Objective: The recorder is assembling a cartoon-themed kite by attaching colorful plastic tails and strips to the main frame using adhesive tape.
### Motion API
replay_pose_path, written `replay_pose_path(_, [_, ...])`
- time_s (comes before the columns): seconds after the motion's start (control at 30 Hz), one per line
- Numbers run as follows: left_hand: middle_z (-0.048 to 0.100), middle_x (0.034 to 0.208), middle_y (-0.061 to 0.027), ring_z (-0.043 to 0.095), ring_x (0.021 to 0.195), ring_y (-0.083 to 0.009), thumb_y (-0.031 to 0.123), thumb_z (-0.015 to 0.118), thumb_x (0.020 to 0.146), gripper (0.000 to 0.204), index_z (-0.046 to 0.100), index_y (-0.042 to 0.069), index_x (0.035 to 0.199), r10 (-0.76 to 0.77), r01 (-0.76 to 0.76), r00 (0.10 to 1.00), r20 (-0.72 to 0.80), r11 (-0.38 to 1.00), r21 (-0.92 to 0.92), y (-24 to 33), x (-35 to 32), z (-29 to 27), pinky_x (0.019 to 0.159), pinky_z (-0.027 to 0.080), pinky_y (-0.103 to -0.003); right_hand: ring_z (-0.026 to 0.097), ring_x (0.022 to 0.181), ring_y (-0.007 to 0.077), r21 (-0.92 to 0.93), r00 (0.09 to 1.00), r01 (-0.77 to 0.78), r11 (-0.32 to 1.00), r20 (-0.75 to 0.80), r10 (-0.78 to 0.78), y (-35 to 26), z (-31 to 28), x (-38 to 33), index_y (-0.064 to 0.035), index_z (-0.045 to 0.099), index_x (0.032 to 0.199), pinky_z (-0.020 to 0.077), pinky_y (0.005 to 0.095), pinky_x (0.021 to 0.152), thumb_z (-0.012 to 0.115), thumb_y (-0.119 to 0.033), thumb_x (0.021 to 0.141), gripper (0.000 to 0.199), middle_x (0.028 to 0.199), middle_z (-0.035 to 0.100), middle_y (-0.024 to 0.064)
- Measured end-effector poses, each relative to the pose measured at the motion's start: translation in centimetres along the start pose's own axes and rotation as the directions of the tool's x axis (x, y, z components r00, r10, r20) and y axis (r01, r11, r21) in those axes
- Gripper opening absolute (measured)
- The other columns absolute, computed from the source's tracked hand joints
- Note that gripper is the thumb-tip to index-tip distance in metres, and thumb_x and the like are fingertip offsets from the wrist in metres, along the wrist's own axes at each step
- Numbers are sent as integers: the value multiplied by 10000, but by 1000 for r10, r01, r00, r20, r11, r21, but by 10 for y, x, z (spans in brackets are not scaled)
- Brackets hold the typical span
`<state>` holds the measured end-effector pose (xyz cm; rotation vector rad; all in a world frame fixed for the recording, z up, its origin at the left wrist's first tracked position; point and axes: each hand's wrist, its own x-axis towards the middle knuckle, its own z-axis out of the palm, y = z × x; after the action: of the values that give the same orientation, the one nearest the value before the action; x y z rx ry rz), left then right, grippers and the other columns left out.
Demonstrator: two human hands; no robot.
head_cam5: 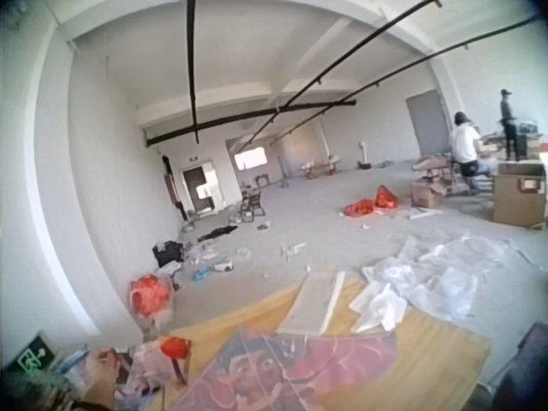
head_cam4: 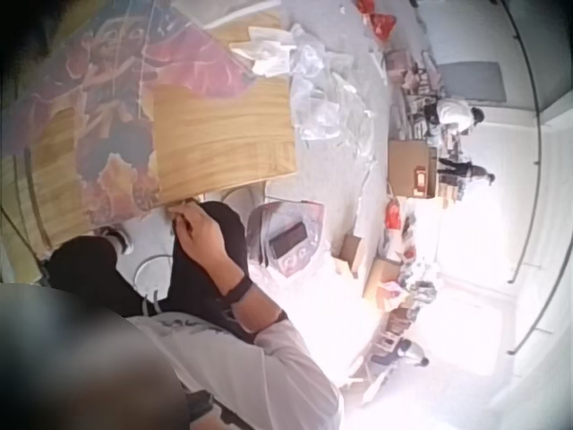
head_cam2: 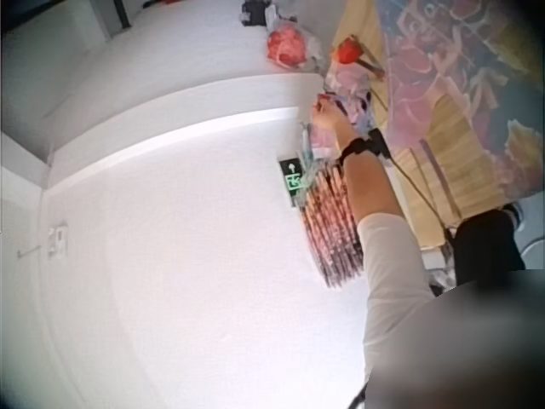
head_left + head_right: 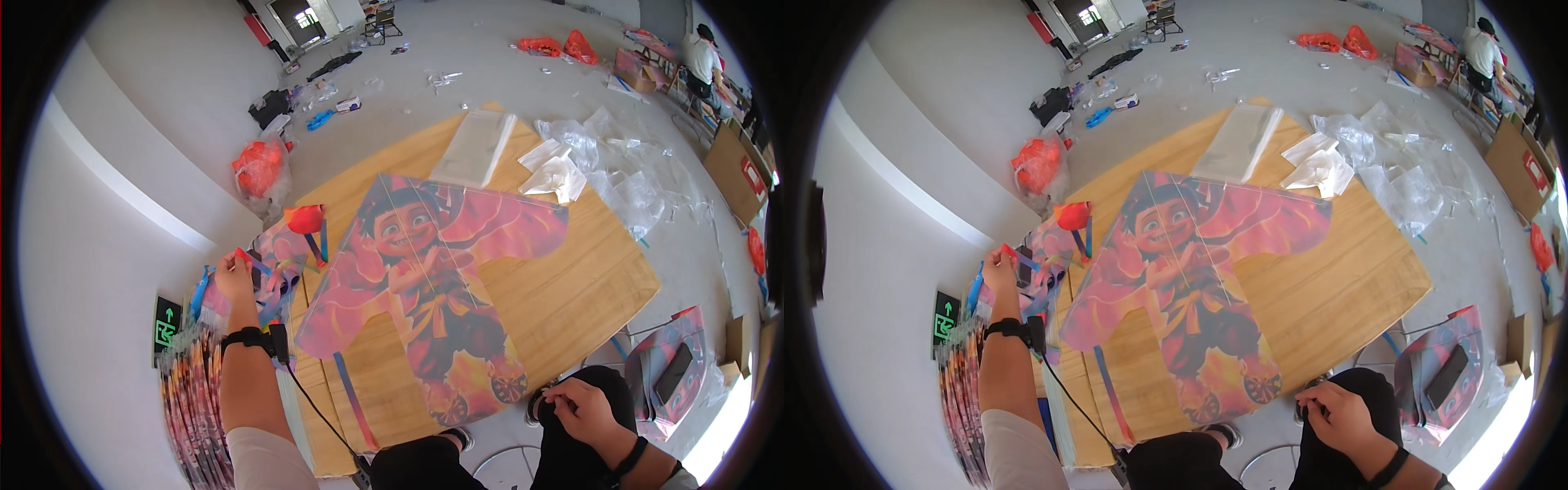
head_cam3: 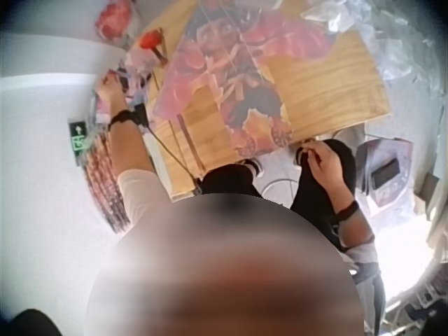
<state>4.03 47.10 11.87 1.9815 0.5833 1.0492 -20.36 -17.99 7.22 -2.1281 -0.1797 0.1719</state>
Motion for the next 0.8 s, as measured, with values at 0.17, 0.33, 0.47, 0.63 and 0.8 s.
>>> replay_pose_path(0.17, [695,946,-81,688,749,-143,44,572,997,102,606,14,1088,71,-62,997,25,960,-272,33,8,-19,642,574,-247,650,634,182,-4,1000,15,1000,21,-15,-1,-3,0,-77,716,992,511,283,577,632,-35,879,147,875,697,43])
replay_pose_path(0.33, [679,999,-84,682,810,-132,76,565,1010,137,572,10,1130,34,1,996,77,913,-407,85,-12,-44,713,588,-258,668,677,209,31,998,58,998,6,-59,5,0,-6,-74,709,992,526,311,608,630,-41,879,142,885,698,57])
replay_pose_path(0.47, [676,997,-52,665,799,-105,84,566,1015,132,570,39,1139,15,117,973,229,829,-547,138,-67,-73,732,581,-248,687,725,239,68,993,117,991,-20,-116,9,5,-12,-71,702,1007,543,341,648,620,-42,882,153,884,699,75])
replay_pose_path(0.63, [685,969,-57,664,763,-104,95,582,1019,109,574,50,1119,34,230,918,395,765,-601,203,-172,-120,716,578,-246,691,737,245,4,990,141,990,6,-141,10,7,-22,-64,700,1049,549,346,668,615,-49,892,179,898,706,86])
replay_pose_path(0.8, [694,932,-82,696,756,-137,87,583,1020,97,572,36,1102,12,348,828,561,773,-530,258,-297,-150,682,584,-259,654,701,156,265,991,136,954,-43,-129,3,6,-32,-50,682,1120,527,286,659,617,-32,929,202,903,710,64])
